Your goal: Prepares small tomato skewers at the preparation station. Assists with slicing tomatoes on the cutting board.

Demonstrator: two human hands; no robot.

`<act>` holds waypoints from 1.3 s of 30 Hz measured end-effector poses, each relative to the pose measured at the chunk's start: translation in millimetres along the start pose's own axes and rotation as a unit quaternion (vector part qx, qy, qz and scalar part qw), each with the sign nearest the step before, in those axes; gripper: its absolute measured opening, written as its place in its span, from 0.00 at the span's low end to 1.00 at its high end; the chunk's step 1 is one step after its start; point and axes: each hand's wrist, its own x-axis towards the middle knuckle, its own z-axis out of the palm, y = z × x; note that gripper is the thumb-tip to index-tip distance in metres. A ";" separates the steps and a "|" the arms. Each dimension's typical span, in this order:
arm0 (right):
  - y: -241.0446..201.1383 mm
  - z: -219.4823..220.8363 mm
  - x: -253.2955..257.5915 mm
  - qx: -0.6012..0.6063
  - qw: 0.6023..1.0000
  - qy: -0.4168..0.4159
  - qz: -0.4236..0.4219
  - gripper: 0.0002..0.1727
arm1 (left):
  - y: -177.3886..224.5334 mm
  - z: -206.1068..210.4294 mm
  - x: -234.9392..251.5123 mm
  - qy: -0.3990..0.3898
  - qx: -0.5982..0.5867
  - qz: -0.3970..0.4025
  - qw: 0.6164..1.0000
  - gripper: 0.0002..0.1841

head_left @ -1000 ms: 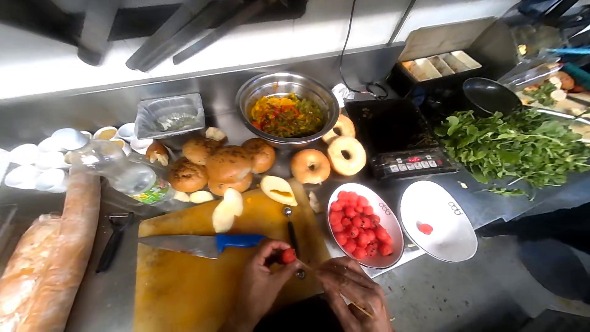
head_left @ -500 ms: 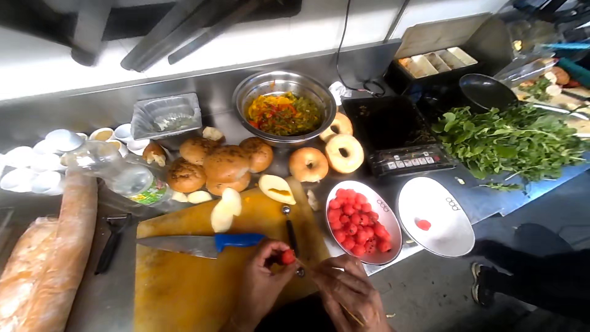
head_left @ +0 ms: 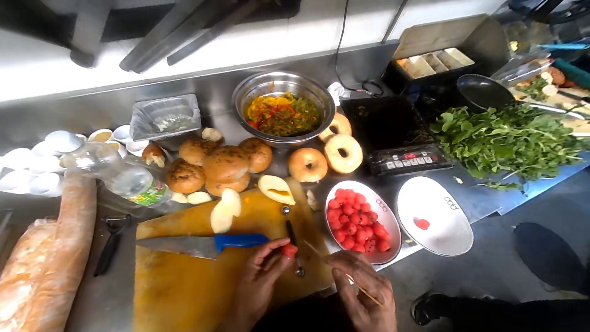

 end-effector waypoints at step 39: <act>6.8 -17.5 -17.3 -0.043 0.993 -0.100 0.048 0.28 | 3.5 44.6 -4.3 -0.044 -0.050 -0.195 0.979 0.15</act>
